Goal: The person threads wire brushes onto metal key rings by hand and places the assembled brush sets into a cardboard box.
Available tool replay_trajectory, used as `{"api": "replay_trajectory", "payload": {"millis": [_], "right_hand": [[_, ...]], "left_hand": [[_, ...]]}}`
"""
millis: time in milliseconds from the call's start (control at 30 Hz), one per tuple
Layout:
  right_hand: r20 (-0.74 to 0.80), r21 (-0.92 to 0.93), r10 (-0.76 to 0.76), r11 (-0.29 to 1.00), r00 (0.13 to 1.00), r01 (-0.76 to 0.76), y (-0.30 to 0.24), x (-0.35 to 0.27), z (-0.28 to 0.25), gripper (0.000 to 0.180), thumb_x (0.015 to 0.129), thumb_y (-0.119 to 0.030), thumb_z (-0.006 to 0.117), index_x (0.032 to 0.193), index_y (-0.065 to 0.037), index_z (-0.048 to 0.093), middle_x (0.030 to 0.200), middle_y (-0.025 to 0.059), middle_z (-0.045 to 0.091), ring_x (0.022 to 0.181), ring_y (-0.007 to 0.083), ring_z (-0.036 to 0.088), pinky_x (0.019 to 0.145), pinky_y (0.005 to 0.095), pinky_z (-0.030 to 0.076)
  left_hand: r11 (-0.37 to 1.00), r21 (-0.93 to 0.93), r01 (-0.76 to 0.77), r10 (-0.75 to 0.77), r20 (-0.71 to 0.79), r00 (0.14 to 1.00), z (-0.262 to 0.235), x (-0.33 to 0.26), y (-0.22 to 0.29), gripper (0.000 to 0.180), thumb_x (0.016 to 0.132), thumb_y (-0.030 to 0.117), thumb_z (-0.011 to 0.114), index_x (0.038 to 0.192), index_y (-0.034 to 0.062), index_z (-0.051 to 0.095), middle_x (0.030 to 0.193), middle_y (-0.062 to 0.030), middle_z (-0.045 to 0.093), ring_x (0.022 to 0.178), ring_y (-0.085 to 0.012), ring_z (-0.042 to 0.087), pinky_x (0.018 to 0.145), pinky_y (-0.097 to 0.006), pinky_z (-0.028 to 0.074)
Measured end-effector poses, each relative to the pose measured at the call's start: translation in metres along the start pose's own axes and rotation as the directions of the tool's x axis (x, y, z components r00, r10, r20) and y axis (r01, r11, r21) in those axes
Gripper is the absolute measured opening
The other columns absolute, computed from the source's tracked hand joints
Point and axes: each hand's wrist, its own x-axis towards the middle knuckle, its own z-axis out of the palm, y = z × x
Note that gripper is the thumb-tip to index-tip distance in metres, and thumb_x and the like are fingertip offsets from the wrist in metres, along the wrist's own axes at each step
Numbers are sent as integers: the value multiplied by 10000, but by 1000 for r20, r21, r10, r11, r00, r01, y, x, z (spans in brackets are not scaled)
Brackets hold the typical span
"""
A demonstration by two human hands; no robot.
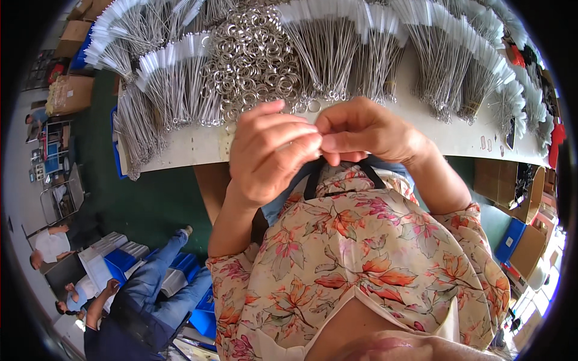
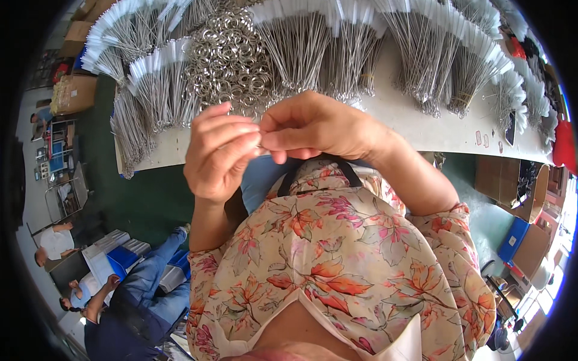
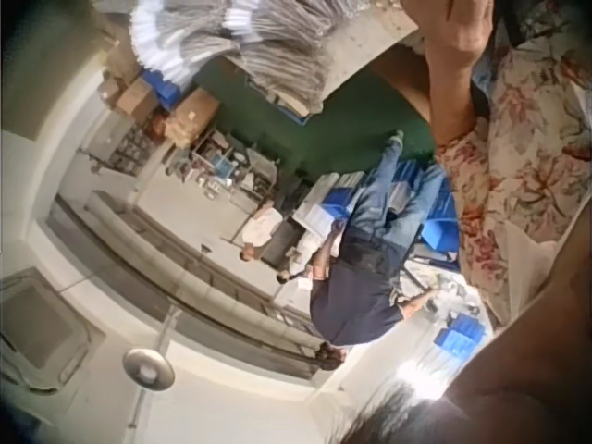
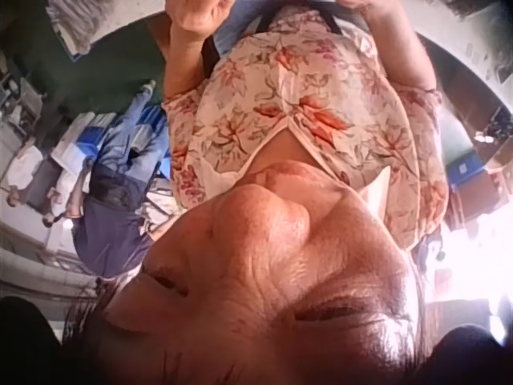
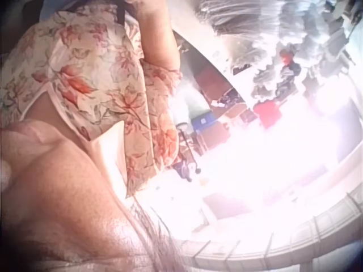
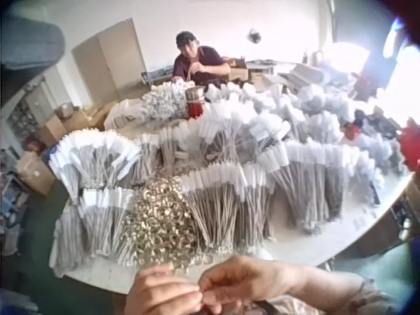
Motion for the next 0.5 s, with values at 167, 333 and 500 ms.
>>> {"api": "replay_trajectory", "payload": {"millis": [167,333,500], "right_hand": [[-235,-787,-246,616,940,-36,25,-52,-34,137,824,-98,579,842,36,606,719,89,606,618,165,584,568,280,453],[-566,-748,-115,-344,817,-567,90,-92,-72,75,805,-114,572,849,-62,604,771,107,611,716,326,588,628,387,467],[-523,-693,-341,704,782,-157,86,-59,-46,84,797,-111,610,846,-44,627,793,69,640,628,246,609,583,300,493]], "left_hand": [[766,-118,632,-627,83,775,5,-49,-2,235,820,234,630,949,38,611,855,-90,619,811,-200,583,771,-351,457],[754,317,576,-645,185,742,15,-96,-6,172,768,189,663,874,76,588,796,-29,593,728,-183,545,673,-320,398],[737,143,661,-669,8,744,33,-101,-7,90,775,50,637,782,27,550,827,-80,608,754,-173,586,649,-314,457]]}}
